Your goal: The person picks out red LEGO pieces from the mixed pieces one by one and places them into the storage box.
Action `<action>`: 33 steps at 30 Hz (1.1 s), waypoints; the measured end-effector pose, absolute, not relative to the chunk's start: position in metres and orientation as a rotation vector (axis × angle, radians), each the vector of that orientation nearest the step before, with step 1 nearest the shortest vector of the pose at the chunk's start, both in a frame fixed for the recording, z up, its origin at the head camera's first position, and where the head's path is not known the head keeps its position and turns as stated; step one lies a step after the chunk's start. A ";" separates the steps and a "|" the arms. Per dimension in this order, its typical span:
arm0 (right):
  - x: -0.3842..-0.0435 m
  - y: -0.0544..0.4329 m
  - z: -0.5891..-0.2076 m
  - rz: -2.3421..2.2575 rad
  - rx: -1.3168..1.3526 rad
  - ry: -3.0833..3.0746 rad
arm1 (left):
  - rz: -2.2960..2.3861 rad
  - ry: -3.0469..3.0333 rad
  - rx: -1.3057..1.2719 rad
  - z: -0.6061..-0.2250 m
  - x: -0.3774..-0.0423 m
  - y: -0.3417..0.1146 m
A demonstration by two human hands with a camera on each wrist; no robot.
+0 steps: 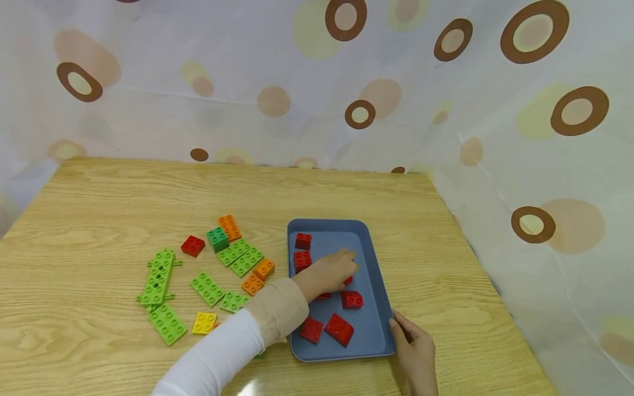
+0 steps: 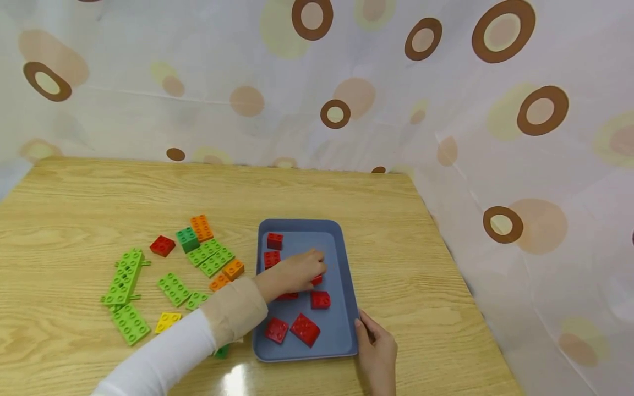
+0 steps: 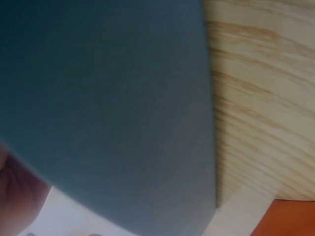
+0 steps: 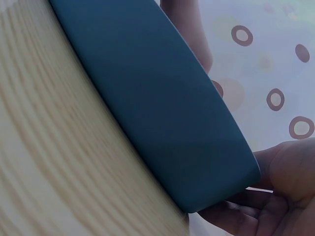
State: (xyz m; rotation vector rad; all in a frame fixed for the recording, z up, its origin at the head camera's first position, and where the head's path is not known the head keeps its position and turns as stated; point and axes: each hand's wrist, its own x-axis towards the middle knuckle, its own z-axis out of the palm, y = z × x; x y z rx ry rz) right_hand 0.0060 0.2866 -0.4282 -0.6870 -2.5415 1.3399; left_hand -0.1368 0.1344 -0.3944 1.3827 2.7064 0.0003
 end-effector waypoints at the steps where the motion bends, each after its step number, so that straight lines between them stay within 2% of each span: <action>1: 0.006 0.287 -0.428 1.338 -0.687 -2.546 | 0.013 2.704 1.368 -0.395 -0.137 0.133; 17: 0.007 0.286 -0.426 1.325 -0.692 -2.583 | 0.027 2.658 1.382 -0.400 -0.138 0.125; 22: 0.008 0.287 -0.428 1.329 -0.698 -2.585 | 0.253 2.663 1.463 -0.392 -0.138 0.112; 29: 0.007 0.285 -0.430 1.304 -0.695 -2.583 | 0.667 2.906 1.497 -0.370 -0.139 0.042; 33: 0.007 0.287 -0.427 1.279 -0.724 -2.616 | 0.788 3.072 1.278 -0.374 -0.139 -0.017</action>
